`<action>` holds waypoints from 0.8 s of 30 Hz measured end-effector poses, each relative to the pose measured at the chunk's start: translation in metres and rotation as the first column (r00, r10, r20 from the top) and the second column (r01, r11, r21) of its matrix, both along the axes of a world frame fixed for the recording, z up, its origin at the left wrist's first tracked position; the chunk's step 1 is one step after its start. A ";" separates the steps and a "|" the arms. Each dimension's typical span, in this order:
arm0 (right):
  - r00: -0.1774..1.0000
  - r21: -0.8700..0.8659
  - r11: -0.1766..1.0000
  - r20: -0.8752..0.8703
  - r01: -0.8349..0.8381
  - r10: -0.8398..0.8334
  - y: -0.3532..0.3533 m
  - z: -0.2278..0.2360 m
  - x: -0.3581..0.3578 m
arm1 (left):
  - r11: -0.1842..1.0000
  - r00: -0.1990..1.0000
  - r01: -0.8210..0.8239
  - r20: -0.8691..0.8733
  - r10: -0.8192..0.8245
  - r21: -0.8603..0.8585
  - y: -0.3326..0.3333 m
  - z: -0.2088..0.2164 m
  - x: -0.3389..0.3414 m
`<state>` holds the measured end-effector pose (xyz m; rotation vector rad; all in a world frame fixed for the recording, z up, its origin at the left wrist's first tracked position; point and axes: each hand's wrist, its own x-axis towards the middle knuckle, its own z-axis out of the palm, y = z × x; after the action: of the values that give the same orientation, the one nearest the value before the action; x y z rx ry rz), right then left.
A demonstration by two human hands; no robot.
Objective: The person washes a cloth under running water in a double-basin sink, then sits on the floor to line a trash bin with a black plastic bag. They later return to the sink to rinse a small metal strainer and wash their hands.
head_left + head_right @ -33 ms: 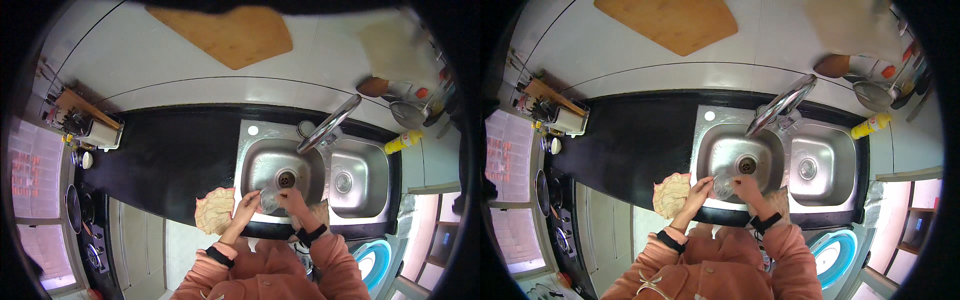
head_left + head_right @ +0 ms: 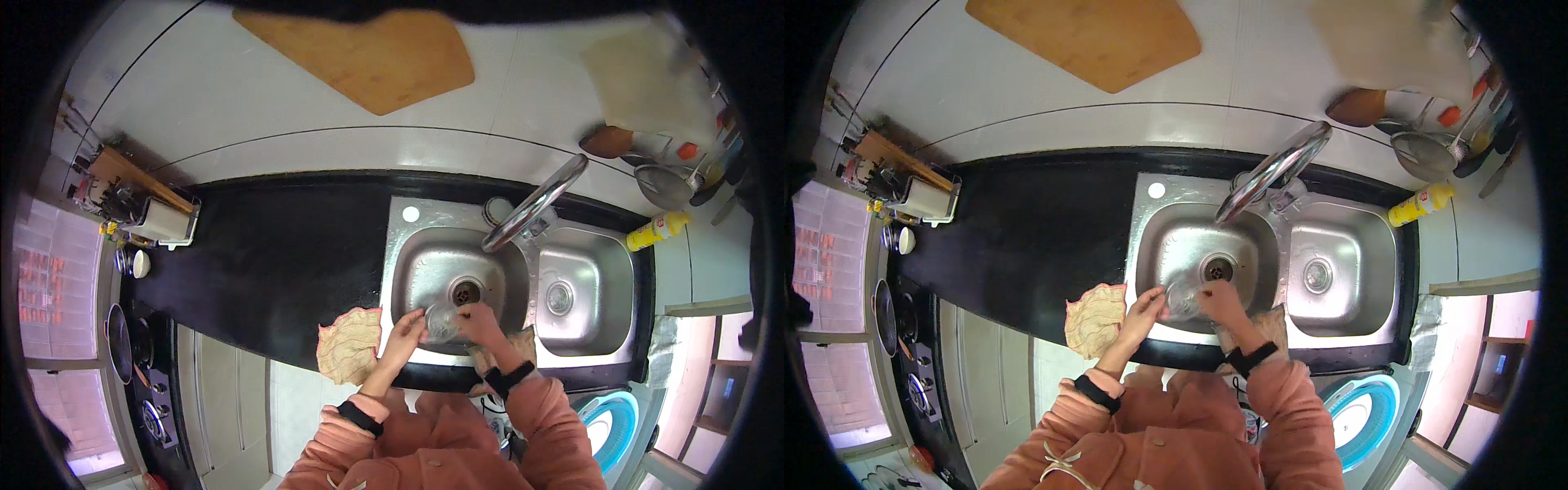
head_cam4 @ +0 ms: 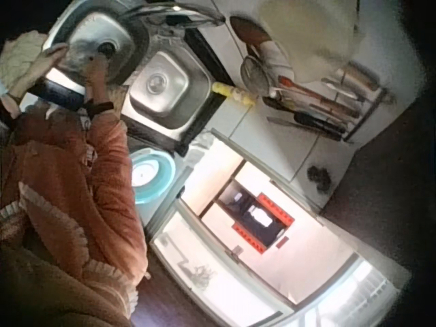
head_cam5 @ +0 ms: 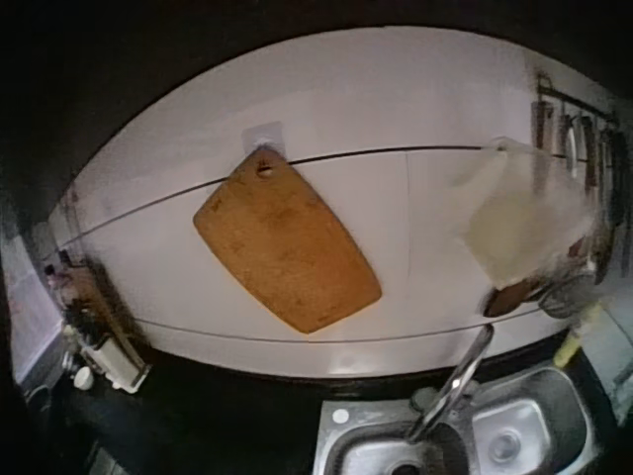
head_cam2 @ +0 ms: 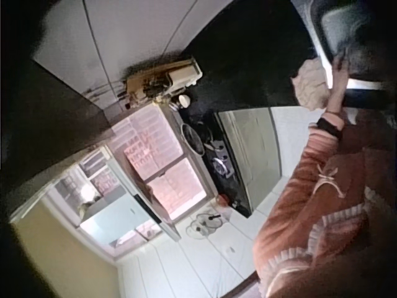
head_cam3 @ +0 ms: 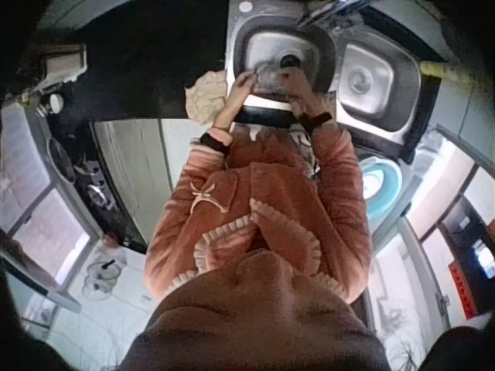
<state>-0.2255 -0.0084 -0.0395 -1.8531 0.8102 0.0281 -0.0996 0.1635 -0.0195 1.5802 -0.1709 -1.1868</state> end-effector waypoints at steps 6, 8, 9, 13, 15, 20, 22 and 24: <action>0.850 -0.469 0.867 -0.376 0.168 -0.368 -0.064 -0.096 0.004 | 0.998 0.932 -0.026 0.362 0.001 0.063 -0.002 -0.034 -0.009; 0.838 -0.490 0.860 -0.403 0.141 -0.367 -0.066 -0.128 0.006 | 0.999 0.976 -0.036 0.216 0.032 0.014 0.008 -0.026 -0.011; 0.806 -0.506 0.851 -0.442 0.137 -0.393 -0.065 -0.142 0.007 | 0.996 0.984 -0.032 0.178 0.018 0.080 0.013 -0.019 -0.009; 0.820 -0.422 0.899 -0.472 0.114 -0.325 -0.059 -0.175 0.013 | 0.994 0.974 -0.051 0.224 0.027 0.101 0.026 0.008 -0.001; 0.844 -0.363 0.925 -0.457 0.110 -0.279 -0.057 -0.174 0.016 | 0.993 0.984 -0.042 0.174 0.022 0.111 0.030 0.014 0.004; 0.875 -0.322 0.899 -0.287 0.296 -0.391 -0.078 -0.105 0.024 | 0.997 0.991 -0.078 0.111 0.077 0.009 0.036 0.014 0.012; 0.880 -0.161 0.866 0.075 0.474 -0.468 -0.089 -0.055 0.026 | 0.994 0.976 -0.105 0.192 0.105 -0.011 0.043 0.015 0.019; 0.620 0.437 0.706 0.347 0.557 -0.704 -0.097 0.005 0.013 | 0.976 0.956 -0.210 0.222 0.192 0.060 0.050 0.016 0.031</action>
<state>-0.2121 -0.1058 -0.0343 -1.1150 0.9925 -0.7325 -0.0691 0.2138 -0.0038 1.7539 -0.0984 -0.8742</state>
